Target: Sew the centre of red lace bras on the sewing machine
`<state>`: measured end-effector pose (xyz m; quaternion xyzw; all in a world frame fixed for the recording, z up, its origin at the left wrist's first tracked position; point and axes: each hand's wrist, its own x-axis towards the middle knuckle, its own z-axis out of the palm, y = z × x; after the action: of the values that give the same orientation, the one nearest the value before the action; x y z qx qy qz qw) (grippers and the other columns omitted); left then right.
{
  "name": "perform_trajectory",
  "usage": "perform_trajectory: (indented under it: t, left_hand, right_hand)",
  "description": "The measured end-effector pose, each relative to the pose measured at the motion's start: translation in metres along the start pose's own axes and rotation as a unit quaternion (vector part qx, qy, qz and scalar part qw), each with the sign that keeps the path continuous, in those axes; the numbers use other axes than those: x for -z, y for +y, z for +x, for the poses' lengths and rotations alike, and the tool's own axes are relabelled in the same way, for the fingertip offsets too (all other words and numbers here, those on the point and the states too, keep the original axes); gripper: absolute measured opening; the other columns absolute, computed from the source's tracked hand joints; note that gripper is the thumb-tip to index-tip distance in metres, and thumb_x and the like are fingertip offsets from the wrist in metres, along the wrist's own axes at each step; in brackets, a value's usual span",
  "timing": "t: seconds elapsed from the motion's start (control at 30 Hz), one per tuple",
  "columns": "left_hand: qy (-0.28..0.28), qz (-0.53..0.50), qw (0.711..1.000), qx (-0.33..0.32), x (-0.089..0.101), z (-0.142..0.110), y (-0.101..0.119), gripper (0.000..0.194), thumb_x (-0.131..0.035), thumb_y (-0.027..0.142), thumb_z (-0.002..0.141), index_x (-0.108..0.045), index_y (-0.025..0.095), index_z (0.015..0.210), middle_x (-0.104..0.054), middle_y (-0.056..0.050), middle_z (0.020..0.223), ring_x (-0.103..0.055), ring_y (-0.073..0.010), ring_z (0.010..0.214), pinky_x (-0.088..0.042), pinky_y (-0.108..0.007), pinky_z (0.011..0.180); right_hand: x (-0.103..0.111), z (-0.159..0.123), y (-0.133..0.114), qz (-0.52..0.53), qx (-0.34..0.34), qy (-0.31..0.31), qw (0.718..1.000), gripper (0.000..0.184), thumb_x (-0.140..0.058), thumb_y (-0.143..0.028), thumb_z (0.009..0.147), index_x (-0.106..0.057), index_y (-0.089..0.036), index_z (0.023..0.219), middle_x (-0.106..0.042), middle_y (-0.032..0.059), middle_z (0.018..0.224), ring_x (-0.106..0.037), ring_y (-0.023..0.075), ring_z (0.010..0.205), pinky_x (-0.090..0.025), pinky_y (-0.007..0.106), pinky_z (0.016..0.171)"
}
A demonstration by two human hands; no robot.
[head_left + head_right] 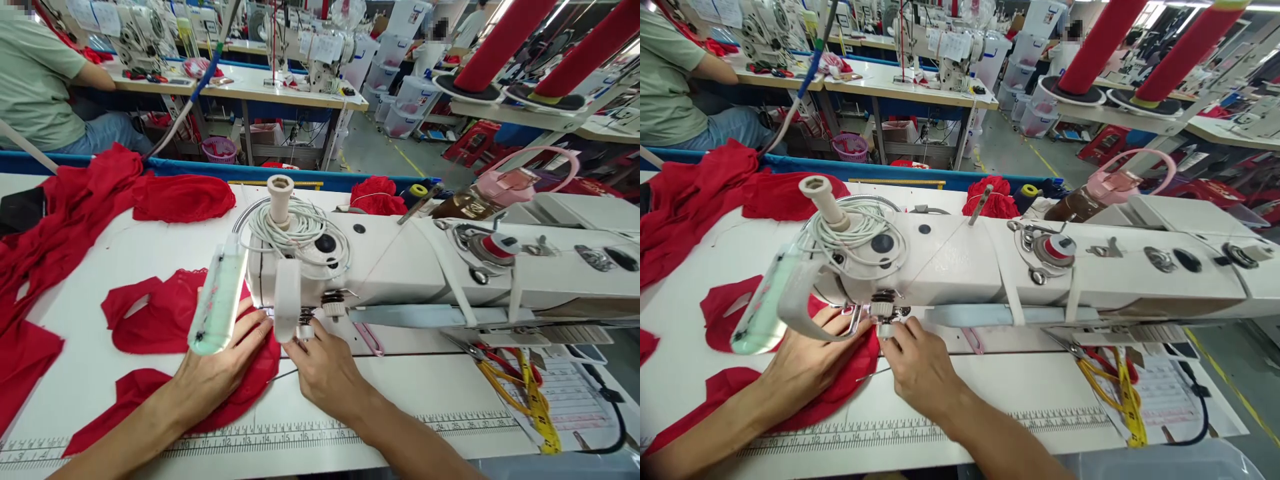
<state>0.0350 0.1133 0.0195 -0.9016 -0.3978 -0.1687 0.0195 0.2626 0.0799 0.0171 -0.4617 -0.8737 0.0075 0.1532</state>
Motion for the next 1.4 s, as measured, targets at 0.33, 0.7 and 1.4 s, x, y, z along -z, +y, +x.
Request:
perform_trajectory:
  t: [0.33,0.7,1.4]
  left_hand:
    - [-0.038,-0.054,0.998,-0.025,-0.011,-0.004,-0.007,0.042,-0.043,0.016,0.100,-0.057,0.022,0.139,-0.063,-0.010,0.137,-0.060,-0.0298,0.123,-0.050,-0.049,0.101]
    - [-0.007,-0.040,0.995,-0.090,-0.024,0.004,-0.038,0.039,-0.049,0.021,0.099,-0.058,0.027,0.137,-0.073,-0.006,0.116,-0.070,-0.0229,0.098,-0.053,-0.043,0.097]
    - [0.077,0.203,0.976,0.030,-0.009,0.002,0.062,0.049,-0.034,-0.006,0.088,-0.051,0.008,0.131,-0.060,-0.005,0.078,-0.056,-0.0178,0.066,-0.047,-0.030,0.061]
  right_hand:
    - [-0.001,-0.001,-0.001,-0.006,0.008,0.012,1.000,0.036,-0.053,0.000,0.067,-0.065,-0.018,0.095,-0.056,0.0050,0.076,-0.048,0.0222,0.081,-0.036,0.031,0.056]
    - [-0.007,0.004,0.001,-0.030,-0.012,0.012,0.999,0.022,-0.056,0.000,0.067,-0.060,-0.020,0.073,-0.055,0.0064,0.075,-0.047,0.0219,0.080,-0.030,0.028,0.051]
    - [0.057,-0.015,0.055,-0.156,-0.323,-0.134,0.924,0.024,-0.052,-0.009,0.093,-0.067,-0.015,0.075,-0.061,0.0074,0.059,-0.058,0.0214,0.062,-0.034,0.030,0.061]
